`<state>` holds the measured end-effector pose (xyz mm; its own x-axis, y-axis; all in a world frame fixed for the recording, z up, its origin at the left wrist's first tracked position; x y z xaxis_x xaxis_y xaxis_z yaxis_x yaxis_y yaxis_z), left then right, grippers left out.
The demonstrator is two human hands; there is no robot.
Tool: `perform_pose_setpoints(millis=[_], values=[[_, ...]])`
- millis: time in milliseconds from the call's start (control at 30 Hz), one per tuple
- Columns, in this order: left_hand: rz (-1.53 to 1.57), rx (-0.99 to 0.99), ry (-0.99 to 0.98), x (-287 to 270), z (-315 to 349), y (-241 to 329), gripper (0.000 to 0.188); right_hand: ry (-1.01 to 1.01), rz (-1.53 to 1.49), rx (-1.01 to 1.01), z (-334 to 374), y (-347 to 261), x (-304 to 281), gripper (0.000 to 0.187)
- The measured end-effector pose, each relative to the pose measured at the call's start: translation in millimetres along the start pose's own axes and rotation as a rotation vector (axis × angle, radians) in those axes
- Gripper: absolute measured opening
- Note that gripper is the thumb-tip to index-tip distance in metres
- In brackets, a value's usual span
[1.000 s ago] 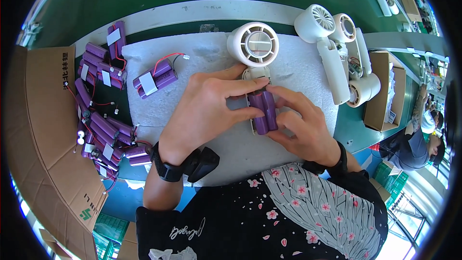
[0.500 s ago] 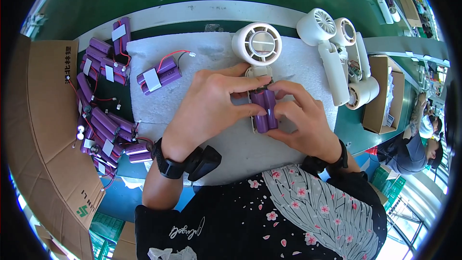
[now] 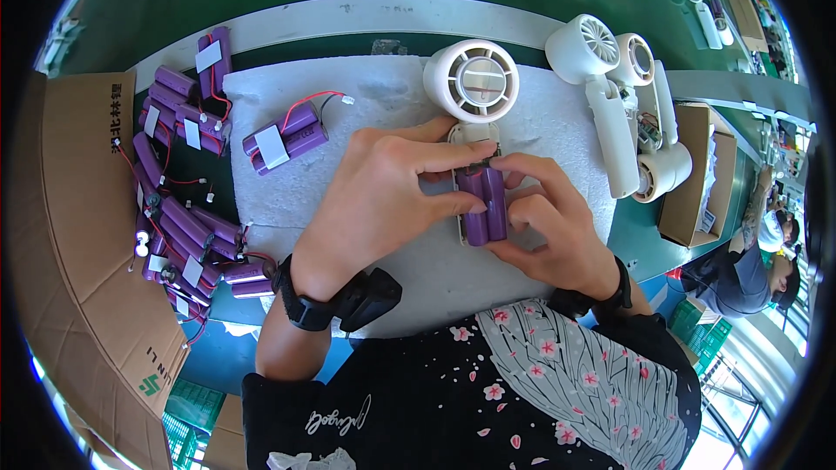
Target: The person connects a battery pack to a circuit board inside a fan housing, presses a button to test the light, and tucks the battery into the housing. They then set the assembly aside and repeat the process with a new unit.
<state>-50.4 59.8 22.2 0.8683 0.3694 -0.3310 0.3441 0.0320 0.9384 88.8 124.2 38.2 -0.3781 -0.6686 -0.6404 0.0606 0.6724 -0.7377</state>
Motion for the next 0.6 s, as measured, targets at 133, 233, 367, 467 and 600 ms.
perform_pose_setpoints(millis=[133,233,367,467,600], values=[[0.007,0.017,0.018,-0.4,-0.5,-0.2,0.044,-0.003,-0.017,-0.013,-2.2,1.2,1.0,0.046],[0.011,-0.012,-0.001,-1.0,0.1,-1.6,0.044,-0.013,-0.009,-0.025,-2.6,0.7,0.5,0.047],[-0.003,-0.05,-0.042,0.4,0.0,-5.2,0.052,-0.018,0.012,-0.036,0.8,1.2,-1.3,0.046],[-0.011,0.002,-0.018,0.4,0.2,-4.3,0.052,-0.008,0.024,-0.059,2.9,0.2,-1.4,0.046],[0.011,0.032,0.006,-0.8,0.7,-2.5,0.048,-0.01,0.079,-0.101,1.4,-3.4,-2.7,0.046]])
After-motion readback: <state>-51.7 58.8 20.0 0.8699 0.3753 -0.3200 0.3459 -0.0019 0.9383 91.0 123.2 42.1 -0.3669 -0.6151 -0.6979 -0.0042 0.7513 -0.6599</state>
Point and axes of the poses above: each hand's wrist, its own z-axis away from the middle knuckle, its own x-axis out of the palm, y = z × x, the point moved 7 cm from there along -z, towards the middle knuckle, and after that the axes turned 6 degrees about y, right-handed, at the moved point
